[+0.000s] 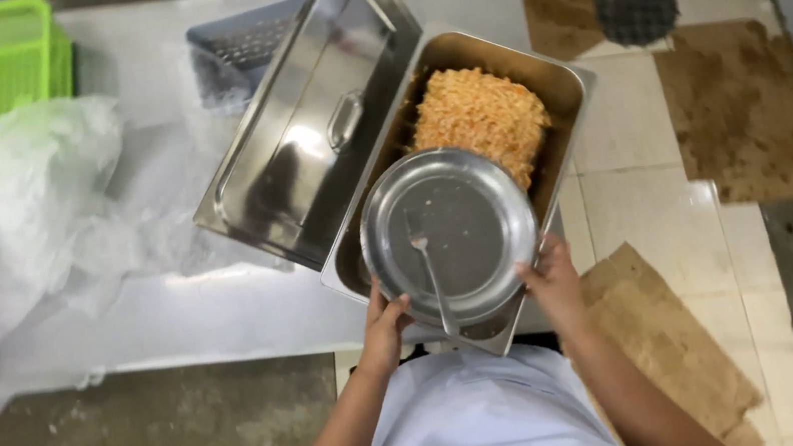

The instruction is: Transferring a large quantity of food mixture from a bulk container into smaller trays and plates using hands and a fork.

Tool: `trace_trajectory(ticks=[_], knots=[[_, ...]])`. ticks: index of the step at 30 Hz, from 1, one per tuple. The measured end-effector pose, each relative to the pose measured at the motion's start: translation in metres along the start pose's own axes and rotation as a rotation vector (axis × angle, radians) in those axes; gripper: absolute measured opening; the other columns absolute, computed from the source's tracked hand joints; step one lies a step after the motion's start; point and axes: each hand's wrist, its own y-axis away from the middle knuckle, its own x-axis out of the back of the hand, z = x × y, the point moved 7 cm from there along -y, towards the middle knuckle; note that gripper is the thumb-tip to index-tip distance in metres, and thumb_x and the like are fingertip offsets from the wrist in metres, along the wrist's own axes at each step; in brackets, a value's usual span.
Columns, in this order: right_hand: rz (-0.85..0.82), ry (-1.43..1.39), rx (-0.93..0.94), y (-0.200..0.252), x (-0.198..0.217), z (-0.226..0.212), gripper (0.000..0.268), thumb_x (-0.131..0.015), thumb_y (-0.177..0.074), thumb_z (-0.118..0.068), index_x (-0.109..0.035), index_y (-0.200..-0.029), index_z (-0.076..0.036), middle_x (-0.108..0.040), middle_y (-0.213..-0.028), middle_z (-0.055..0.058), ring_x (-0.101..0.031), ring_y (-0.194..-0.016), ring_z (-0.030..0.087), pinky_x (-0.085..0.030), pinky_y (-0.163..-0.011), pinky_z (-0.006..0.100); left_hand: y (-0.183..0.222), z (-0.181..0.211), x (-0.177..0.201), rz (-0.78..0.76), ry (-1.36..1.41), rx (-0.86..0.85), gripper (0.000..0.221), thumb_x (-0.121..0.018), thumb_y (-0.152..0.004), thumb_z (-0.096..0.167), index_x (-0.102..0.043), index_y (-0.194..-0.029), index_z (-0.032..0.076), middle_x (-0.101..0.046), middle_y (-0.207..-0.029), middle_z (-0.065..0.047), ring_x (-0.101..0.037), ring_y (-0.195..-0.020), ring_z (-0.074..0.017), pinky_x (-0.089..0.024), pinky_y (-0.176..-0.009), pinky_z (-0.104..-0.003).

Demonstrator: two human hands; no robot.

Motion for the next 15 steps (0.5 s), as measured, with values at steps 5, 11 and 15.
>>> trace_trajectory(ticks=[5, 11, 15], knots=[[-0.099, 0.877, 0.71, 0.036, -0.079, -0.112, 0.053, -0.078, -0.08, -0.061, -0.072, -0.109, -0.016, -0.068, -0.108, 0.01, -0.064, -0.106, 0.031, -0.048, -0.093, 0.047, 0.02, -0.029, 0.012, 0.172, -0.041, -0.083, 0.073, -0.063, -0.096, 0.016, -0.033, -0.161, 0.028, -0.043, -0.162, -0.008, -0.056, -0.135, -0.0306, -0.056, -0.1, -0.047], [-0.585, 0.839, 0.629, 0.015, -0.135, -0.103, 0.024, -0.061, -0.1, -0.031, -0.071, -0.086, -0.014, -0.073, -0.089, 0.001, -0.068, -0.084, 0.024, -0.051, -0.071, 0.041, 0.041, -0.03, 0.009, 0.323, 0.15, -0.266, 0.048, -0.062, -0.088, 0.011, -0.049, -0.134, 0.009, -0.061, -0.121, -0.013, -0.06, -0.108, -0.0232, -0.057, -0.085, -0.041], [-0.73, 0.997, 0.592, 0.0, -0.157, -0.066, 0.02, -0.067, -0.097, -0.034, -0.074, -0.091, -0.016, -0.073, -0.082, 0.006, -0.069, -0.081, 0.03, -0.051, -0.068, 0.047, 0.041, -0.033, 0.019, 0.41, 0.267, -0.281, 0.047, -0.059, -0.086, 0.006, -0.048, -0.131, 0.013, -0.061, -0.116, -0.01, -0.061, -0.099, -0.0218, -0.057, -0.074, -0.039]])
